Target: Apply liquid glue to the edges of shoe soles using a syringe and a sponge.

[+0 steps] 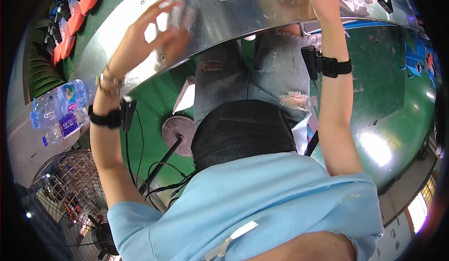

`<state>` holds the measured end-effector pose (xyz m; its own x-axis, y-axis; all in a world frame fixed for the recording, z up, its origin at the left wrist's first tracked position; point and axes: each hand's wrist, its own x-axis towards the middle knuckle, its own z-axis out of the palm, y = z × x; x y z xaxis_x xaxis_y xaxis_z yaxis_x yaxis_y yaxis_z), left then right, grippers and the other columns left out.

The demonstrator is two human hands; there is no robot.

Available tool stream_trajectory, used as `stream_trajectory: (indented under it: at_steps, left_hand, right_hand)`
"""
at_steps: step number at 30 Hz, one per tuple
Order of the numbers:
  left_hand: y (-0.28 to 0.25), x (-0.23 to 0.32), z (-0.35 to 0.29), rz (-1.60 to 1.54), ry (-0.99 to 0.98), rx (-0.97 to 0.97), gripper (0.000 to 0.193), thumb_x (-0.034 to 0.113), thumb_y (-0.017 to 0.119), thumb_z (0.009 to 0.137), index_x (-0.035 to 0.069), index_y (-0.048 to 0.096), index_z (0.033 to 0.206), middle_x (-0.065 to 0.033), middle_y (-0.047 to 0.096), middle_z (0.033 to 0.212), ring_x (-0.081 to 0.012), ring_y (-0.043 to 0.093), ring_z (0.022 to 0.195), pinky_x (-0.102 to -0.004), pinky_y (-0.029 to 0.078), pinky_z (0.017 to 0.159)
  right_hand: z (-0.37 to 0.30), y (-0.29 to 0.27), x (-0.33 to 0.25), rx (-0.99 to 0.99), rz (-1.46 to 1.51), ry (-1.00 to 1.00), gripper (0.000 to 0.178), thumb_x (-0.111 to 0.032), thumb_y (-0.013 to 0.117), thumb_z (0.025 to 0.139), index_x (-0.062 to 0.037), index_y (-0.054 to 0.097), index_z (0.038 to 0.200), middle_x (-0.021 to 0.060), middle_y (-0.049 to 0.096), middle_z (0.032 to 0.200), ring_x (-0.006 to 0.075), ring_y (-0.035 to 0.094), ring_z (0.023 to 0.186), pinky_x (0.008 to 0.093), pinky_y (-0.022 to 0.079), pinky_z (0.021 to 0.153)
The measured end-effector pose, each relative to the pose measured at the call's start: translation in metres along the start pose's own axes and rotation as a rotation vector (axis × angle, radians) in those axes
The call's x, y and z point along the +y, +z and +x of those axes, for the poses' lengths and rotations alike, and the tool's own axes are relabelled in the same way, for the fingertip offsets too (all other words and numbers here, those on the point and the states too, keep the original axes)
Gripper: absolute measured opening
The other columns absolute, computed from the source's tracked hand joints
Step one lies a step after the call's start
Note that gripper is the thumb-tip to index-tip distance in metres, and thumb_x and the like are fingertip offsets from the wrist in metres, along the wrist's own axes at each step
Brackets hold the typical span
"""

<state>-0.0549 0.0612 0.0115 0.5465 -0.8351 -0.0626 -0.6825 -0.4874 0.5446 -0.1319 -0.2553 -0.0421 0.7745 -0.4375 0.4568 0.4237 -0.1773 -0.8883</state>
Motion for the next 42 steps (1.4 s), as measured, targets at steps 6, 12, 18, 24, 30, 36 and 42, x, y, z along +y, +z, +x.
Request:
stream_trajectory:
  at_steps: [6, 12, 18, 24, 30, 36, 42]
  left_hand:
    - [0.047, 0.072, -0.065, -0.405, 0.234, -0.417, 0.062, 0.039, 0.055, 0.081, 0.000, 0.038, 0.126, -0.0166, 0.038, 0.131, -0.0327, 0.033, 0.124, -0.0433, 0.025, 0.102]
    - [0.124, 0.099, -0.130, -0.443, 0.257, -0.513, 0.070, 0.055, 0.032, 0.086, 0.002, 0.029, 0.133, -0.0203, 0.018, 0.140, -0.0375, 0.008, 0.131, -0.0501, 0.006, 0.103]
    - [0.119, 0.073, -0.116, -0.497, 0.134, -0.303, 0.070, 0.053, 0.029, 0.087, 0.002, 0.023, 0.135, -0.0178, 0.020, 0.141, -0.0329, 0.008, 0.133, -0.0465, 0.005, 0.105]
    - [0.115, 0.070, -0.114, -0.692, 0.079, -0.283, 0.055, 0.023, 0.044, 0.086, 0.002, 0.026, 0.134, -0.0139, 0.020, 0.142, -0.0306, 0.010, 0.133, -0.0409, 0.007, 0.106]
    - [0.139, 0.074, -0.113, -0.672, 0.148, -0.320, 0.042, 0.016, 0.048, 0.087, 0.005, 0.040, 0.127, -0.0122, 0.029, 0.137, -0.0277, 0.021, 0.130, -0.0395, 0.016, 0.105]
    - [0.143, 0.083, -0.103, -0.618, 0.274, -0.416, 0.046, 0.017, 0.046, 0.087, 0.004, 0.036, 0.130, -0.0125, 0.022, 0.141, -0.0266, 0.022, 0.129, -0.0389, 0.017, 0.105]
    - [0.142, 0.086, -0.077, -0.551, 0.390, -0.537, 0.048, 0.021, 0.047, 0.088, 0.006, 0.033, 0.132, -0.0119, 0.023, 0.140, -0.0256, 0.026, 0.127, -0.0376, 0.021, 0.103]
  right_hand:
    - [-0.011, -0.008, -0.001, -0.027, -0.122, -0.107, 0.049, -0.008, 0.060, 0.080, -0.0014, 0.037, 0.123, 0.0012, 0.048, 0.096, 0.0110, 0.044, 0.092, 0.0251, 0.035, 0.086]
    - [-0.018, -0.004, -0.003, -0.090, -0.027, -0.114, 0.048, -0.006, 0.059, 0.081, -0.0021, 0.038, 0.124, 0.0008, 0.047, 0.094, 0.0103, 0.044, 0.092, 0.0229, 0.034, 0.086]
    - [-0.018, -0.002, 0.002, -0.065, -0.054, -0.055, 0.046, -0.009, 0.059, 0.082, -0.0032, 0.039, 0.123, -0.0007, 0.047, 0.093, 0.0084, 0.044, 0.089, 0.0203, 0.036, 0.081]
    - [0.000, -0.005, -0.015, -0.031, 0.045, -0.007, 0.046, -0.010, 0.059, 0.082, -0.0029, 0.039, 0.123, -0.0008, 0.047, 0.094, 0.0084, 0.045, 0.089, 0.0199, 0.037, 0.079]
    - [-0.006, -0.009, 0.005, -0.012, -0.045, -0.179, 0.050, -0.005, 0.065, 0.075, -0.0025, 0.043, 0.119, 0.0032, 0.052, 0.097, 0.0110, 0.049, 0.089, 0.0240, 0.038, 0.082]
    - [-0.018, -0.017, -0.012, -0.012, 0.007, -0.109, 0.056, -0.002, 0.064, 0.074, -0.0025, 0.037, 0.124, 0.0039, 0.049, 0.098, 0.0112, 0.047, 0.091, 0.0239, 0.037, 0.083]
    - [-0.016, -0.016, -0.015, -0.031, -0.023, -0.114, 0.061, -0.001, 0.066, 0.072, -0.0032, 0.035, 0.125, 0.0045, 0.049, 0.098, 0.0112, 0.047, 0.089, 0.0238, 0.037, 0.081]
